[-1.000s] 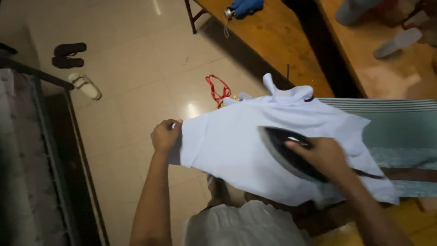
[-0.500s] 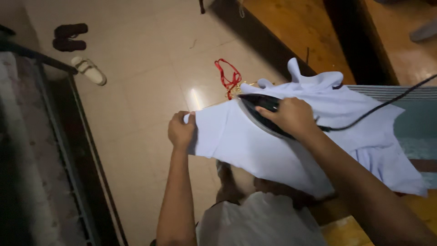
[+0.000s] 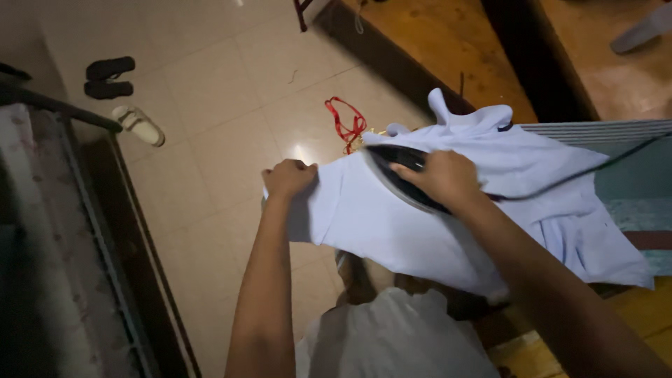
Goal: The person irons a white shirt on an ironing board. They repeatedly smooth the fabric with their hands and move the iron over the sleeves, shoulders, and body of the shirt to remove wrinkles.
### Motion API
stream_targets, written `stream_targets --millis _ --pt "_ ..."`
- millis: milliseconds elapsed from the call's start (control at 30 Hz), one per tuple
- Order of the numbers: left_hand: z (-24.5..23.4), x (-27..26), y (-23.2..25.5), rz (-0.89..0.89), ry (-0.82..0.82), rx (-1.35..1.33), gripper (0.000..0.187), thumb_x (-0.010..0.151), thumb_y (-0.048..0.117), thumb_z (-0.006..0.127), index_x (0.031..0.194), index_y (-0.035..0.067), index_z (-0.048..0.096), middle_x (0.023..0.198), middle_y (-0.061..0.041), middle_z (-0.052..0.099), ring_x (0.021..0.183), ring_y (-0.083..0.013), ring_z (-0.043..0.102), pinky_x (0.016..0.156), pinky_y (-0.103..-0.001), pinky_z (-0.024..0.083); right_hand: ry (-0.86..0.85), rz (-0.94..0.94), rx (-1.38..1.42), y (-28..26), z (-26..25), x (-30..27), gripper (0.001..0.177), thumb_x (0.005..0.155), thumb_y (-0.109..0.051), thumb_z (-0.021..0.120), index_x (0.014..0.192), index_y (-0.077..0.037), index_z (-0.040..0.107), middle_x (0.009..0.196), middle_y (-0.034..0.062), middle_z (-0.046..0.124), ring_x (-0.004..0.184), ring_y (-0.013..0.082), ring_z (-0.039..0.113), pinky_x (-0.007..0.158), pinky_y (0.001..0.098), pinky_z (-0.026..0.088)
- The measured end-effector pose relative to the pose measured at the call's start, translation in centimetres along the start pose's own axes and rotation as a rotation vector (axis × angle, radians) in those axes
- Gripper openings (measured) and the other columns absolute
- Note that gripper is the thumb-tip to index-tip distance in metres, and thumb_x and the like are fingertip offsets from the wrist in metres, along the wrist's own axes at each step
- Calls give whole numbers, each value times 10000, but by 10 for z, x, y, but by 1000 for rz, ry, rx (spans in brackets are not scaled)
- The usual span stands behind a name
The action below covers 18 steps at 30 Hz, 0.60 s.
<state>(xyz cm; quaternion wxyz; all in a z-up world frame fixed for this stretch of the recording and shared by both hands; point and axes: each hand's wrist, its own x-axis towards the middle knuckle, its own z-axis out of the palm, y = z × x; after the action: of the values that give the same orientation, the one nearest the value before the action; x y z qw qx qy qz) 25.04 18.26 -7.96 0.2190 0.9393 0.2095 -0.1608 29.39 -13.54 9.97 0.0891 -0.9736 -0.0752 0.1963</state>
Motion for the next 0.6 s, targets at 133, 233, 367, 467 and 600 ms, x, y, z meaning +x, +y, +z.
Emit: stream_targets --millis 133,233,367,467,600 --pt "39 56 0 115 -361 -320 390 861 427 696 828 55 806 761 -97 739 726 -221 671 745 -353 534 -46 192 -47 60 0 -30 861 808 -810 624 764 36 776 692 241 721 671 381 743 661 478 578" --pt "49 56 2 -32 -375 -788 177 755 208 801 858 64 805 773 -25 735 698 -130 622 683 -327 514 -54 304 -29 102 -2 -47 859 832 -809 605 780 31 778 683 238 728 663 382 750 668 473 582" --pt "38 42 12 50 -297 -747 118 778 140 763 871 81 803 766 -7 743 692 -109 644 675 -292 528 51 375 36 129 -3 -53 835 833 -788 618 783 29 784 689 233 730 673 390 740 680 477 577" --pt "26 23 18 99 -207 -662 129 803 172 750 890 100 810 786 -5 758 720 -99 669 711 -274 539 42 296 -25 123 -6 -41 806 849 -790 603 790 -12 805 706 226 727 717 397 721 678 492 568" --pt "14 14 21 87 -194 -633 157 802 203 782 917 103 818 826 -42 758 747 -120 665 722 -282 531 -18 160 -70 93 -15 -12 814 807 -806 610 774 -14 797 699 222 728 693 387 734 688 474 577"
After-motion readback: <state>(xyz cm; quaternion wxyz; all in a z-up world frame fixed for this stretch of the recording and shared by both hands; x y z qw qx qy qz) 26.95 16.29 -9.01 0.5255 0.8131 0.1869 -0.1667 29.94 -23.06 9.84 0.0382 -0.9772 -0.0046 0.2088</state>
